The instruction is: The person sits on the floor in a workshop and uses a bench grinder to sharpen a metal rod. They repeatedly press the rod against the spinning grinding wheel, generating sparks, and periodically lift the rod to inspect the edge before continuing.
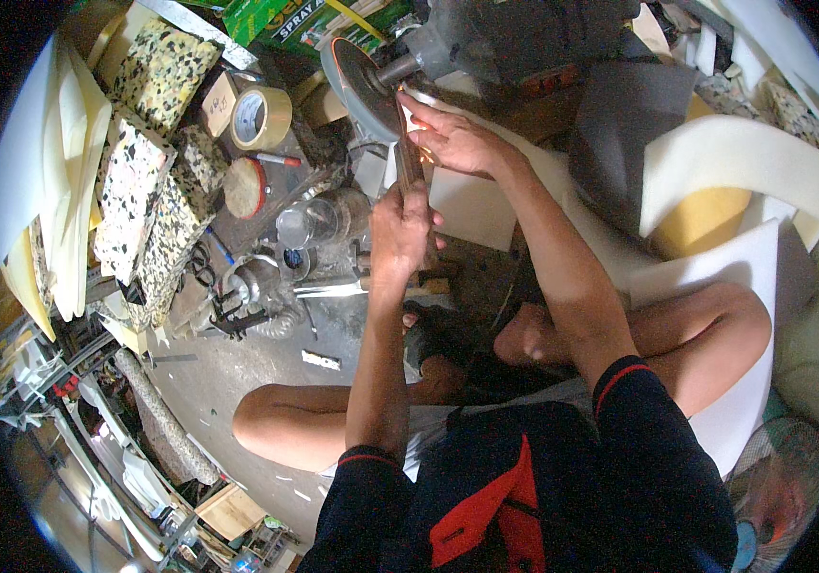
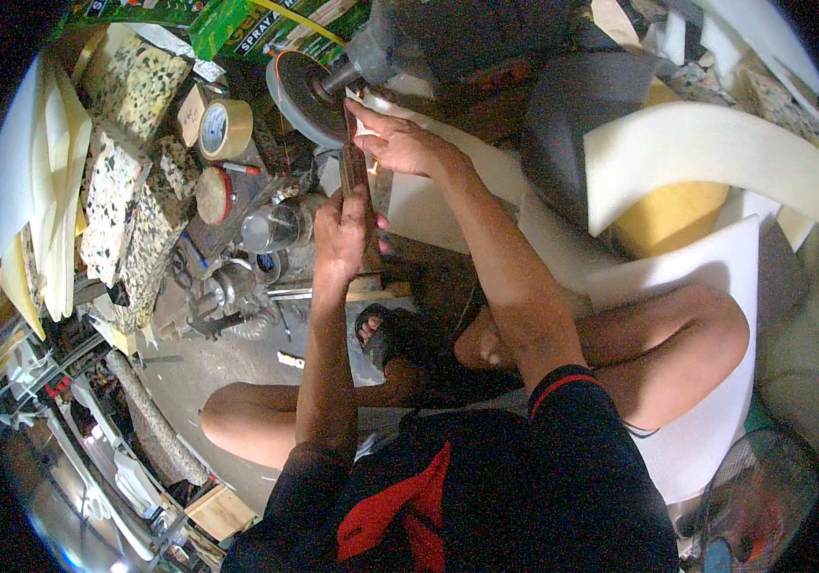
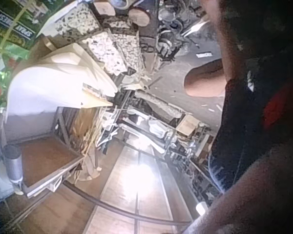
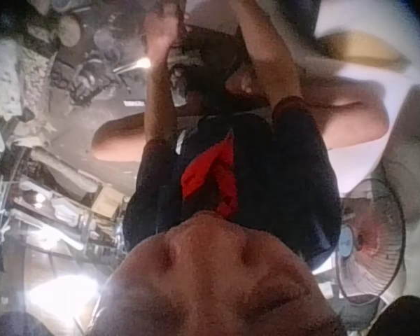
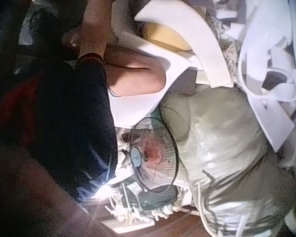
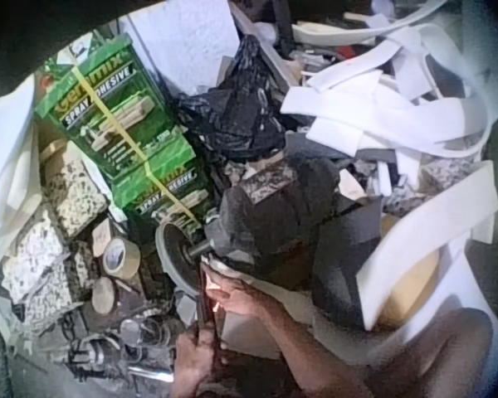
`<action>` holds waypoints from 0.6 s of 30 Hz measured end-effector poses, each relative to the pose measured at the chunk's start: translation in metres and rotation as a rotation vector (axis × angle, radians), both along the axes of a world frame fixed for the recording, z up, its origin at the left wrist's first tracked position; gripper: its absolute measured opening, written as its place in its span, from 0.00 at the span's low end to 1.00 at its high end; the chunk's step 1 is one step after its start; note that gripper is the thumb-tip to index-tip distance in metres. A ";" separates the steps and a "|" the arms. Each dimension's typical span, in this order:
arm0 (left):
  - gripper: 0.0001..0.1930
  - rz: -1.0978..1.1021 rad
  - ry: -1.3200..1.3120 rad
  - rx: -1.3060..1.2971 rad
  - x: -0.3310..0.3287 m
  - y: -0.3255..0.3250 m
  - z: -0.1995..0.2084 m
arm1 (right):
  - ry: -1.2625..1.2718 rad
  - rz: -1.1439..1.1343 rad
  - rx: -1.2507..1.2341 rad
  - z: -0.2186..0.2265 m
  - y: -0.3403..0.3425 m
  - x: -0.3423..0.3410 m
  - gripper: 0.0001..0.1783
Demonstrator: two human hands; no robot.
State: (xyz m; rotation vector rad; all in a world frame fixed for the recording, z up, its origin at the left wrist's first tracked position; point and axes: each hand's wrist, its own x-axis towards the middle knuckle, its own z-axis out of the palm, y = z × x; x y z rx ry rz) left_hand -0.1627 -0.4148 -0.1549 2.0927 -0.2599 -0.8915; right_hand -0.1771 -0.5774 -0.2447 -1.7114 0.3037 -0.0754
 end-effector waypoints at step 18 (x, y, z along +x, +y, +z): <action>0.20 0.008 -0.022 -0.027 -0.057 0.059 0.005 | 0.028 0.127 0.185 0.008 0.015 -0.025 0.40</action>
